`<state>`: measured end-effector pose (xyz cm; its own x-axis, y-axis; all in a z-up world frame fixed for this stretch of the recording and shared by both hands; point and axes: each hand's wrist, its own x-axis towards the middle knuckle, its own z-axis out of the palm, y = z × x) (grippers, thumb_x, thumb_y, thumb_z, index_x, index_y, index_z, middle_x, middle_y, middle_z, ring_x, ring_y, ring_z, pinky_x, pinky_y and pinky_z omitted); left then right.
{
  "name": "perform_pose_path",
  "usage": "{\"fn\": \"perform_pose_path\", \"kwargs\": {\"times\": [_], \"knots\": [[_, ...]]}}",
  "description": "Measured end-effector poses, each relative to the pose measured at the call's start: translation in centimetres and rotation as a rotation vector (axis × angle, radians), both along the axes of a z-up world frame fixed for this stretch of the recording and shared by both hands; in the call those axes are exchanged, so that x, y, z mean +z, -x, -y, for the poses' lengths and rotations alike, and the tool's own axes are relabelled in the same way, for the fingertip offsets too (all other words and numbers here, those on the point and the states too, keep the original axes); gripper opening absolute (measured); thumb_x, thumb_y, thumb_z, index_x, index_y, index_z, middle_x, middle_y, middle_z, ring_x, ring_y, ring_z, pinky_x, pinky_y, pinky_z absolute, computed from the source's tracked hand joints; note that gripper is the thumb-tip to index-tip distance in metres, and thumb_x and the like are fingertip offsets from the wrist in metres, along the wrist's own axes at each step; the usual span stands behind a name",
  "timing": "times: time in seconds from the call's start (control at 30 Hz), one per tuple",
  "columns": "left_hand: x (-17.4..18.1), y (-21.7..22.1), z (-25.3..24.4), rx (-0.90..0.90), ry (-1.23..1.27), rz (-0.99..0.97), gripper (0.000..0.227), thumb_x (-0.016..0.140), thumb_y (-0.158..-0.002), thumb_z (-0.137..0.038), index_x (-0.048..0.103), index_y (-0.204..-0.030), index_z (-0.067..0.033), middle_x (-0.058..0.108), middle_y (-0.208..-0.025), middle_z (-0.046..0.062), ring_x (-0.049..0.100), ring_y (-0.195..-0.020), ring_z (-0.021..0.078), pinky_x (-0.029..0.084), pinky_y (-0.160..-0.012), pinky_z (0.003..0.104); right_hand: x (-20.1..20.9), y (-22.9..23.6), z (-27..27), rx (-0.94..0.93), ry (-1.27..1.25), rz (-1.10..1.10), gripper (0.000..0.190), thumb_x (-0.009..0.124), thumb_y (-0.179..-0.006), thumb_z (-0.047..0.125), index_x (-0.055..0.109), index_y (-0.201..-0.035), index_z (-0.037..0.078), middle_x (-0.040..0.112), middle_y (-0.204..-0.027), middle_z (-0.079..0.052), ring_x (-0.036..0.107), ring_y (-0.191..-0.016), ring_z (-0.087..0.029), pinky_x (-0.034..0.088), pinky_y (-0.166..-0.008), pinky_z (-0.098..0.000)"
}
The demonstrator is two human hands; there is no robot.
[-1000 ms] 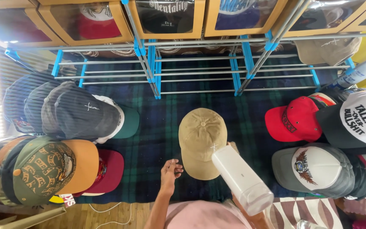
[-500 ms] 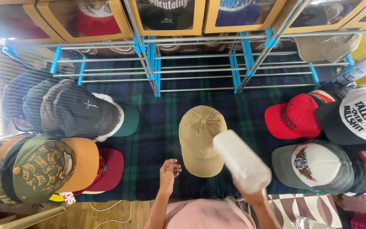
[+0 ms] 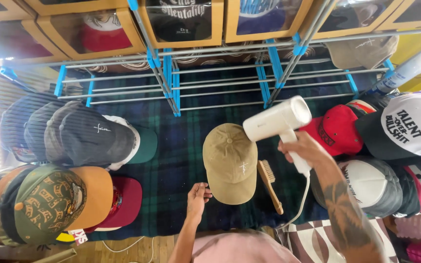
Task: Cleaning and shaping baseball caps using a brush and a handheld steamer.
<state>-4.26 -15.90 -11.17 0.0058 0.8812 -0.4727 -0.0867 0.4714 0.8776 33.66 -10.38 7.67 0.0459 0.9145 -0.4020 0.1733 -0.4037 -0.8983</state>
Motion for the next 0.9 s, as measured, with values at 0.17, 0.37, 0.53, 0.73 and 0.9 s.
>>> {"fn": "perform_pose_path", "kwargs": {"times": [0.17,0.37,0.53,0.73,0.9], "knots": [[1.0,0.4,1.2,0.021,0.022,0.003,0.030,0.053,-0.103,-0.033,0.072,-0.101,-0.0099,0.073,-0.081,0.006,0.068,-0.072,0.0145,0.049,-0.068,0.026,10.4,5.9,-4.9,0.125,0.158,0.190,0.013,0.074,-0.082,0.005,0.066,-0.084,-0.006,0.062,-0.067,-0.017,0.058,-0.055,-0.023,0.051,-0.052,-0.0345],[0.8,1.0,1.3,0.035,0.059,-0.004,0.030,0.052,-0.103,-0.031,0.073,-0.102,-0.0095,0.074,-0.083,0.006,0.068,-0.073,0.0149,0.049,-0.068,0.026,14.8,13.0,-5.8,0.480,0.183,0.297,0.022,0.072,-0.089,0.007,0.071,-0.108,-0.004,0.070,-0.081,-0.014,0.062,-0.062,-0.019,0.055,-0.057,-0.0281],[0.5,1.0,0.9,0.047,0.096,-0.008,0.030,0.051,-0.104,-0.032,0.072,-0.102,-0.0101,0.073,-0.083,0.005,0.067,-0.073,0.0144,0.048,-0.068,0.027,15.2,16.1,-0.3,0.687,0.099,0.389,0.077,0.070,-0.086,0.023,0.037,-0.155,0.015,0.069,-0.120,-0.008,0.064,-0.072,-0.011,0.060,-0.057,-0.0197],[0.8,0.6,-0.1,0.008,0.109,-0.022,0.029,0.047,-0.104,-0.027,0.071,-0.101,-0.0101,0.073,-0.082,0.004,0.068,-0.073,0.0135,0.047,-0.069,0.027,9.0,12.8,7.8,0.614,0.347,0.446,0.043,0.067,-0.080,0.024,0.069,-0.121,0.011,0.073,-0.073,-0.004,0.066,-0.055,-0.012,0.055,-0.048,-0.0255],[0.4,0.6,-1.0,0.000,0.070,-0.011,0.033,0.049,-0.105,-0.033,0.071,-0.098,-0.0097,0.072,-0.081,0.006,0.067,-0.072,0.0147,0.047,-0.066,0.025,0.3,5.1,13.6,0.301,0.018,0.368,0.006,0.083,-0.079,0.020,0.081,-0.079,0.014,0.068,-0.063,0.007,0.055,-0.061,-0.003,0.052,-0.057,-0.0255]]}}
